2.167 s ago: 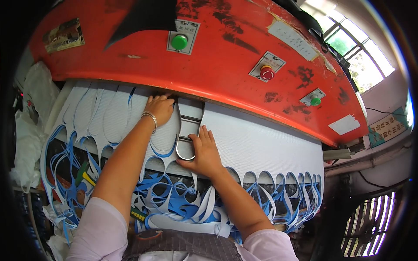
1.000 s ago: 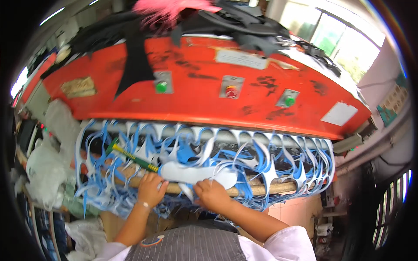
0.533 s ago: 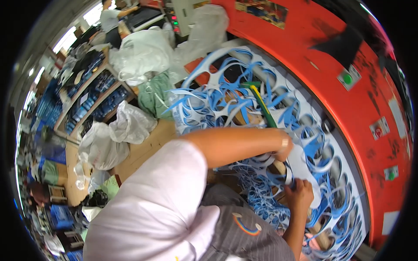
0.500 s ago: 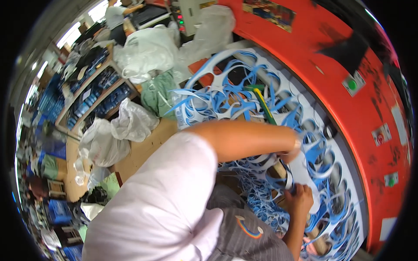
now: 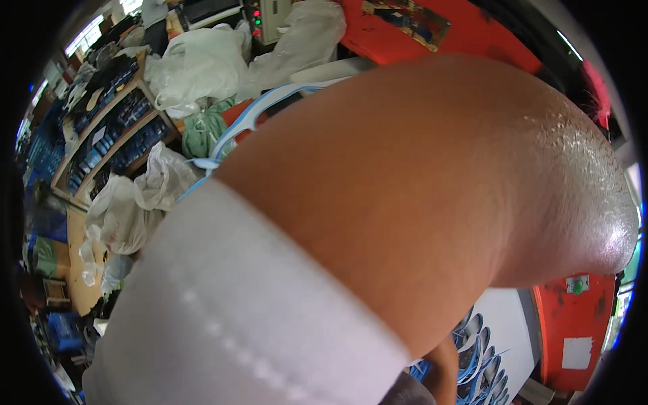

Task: Cutting shoe sole components from a large sheet of material using a hydraulic press machine.

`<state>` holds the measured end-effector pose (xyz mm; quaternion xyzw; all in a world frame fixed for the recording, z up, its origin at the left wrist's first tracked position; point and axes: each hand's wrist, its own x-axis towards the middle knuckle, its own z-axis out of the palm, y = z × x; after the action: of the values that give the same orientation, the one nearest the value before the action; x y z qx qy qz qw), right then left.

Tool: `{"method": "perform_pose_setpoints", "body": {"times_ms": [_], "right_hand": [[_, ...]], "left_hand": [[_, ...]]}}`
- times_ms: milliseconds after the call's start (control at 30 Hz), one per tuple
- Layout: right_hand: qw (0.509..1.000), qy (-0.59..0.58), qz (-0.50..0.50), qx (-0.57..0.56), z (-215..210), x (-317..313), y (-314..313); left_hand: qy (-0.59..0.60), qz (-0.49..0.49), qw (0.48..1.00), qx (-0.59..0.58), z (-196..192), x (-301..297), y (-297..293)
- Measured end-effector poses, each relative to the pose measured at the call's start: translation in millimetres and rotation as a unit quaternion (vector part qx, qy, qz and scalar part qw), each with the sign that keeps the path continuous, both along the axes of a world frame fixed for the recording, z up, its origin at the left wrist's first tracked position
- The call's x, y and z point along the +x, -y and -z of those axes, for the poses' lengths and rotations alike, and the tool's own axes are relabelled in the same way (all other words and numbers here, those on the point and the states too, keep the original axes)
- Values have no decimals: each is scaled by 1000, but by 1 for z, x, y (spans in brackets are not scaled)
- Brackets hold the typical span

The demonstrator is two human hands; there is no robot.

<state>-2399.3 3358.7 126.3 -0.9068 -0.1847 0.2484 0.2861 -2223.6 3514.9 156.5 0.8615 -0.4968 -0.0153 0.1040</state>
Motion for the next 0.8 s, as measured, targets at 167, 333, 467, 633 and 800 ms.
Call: {"method": "perform_pose_setpoints", "body": {"times_ms": [167,333,467,633,800], "right_hand": [[948,173,231,-132,6,103,80],[931,319,175,-28,90,174,42],[881,429,197,16,96,195,49],[910,385,137,73,113,221,55],[932,314,117,136,75,232,67]], "left_hand": [[79,-14,997,-5,-72,32,34],[191,28,981,-7,-94,96,54],[169,32,985,5,-47,115,62],[-66,-106,989,-83,119,103,13],[-96,-118,961,-233,151,103,30]]}}
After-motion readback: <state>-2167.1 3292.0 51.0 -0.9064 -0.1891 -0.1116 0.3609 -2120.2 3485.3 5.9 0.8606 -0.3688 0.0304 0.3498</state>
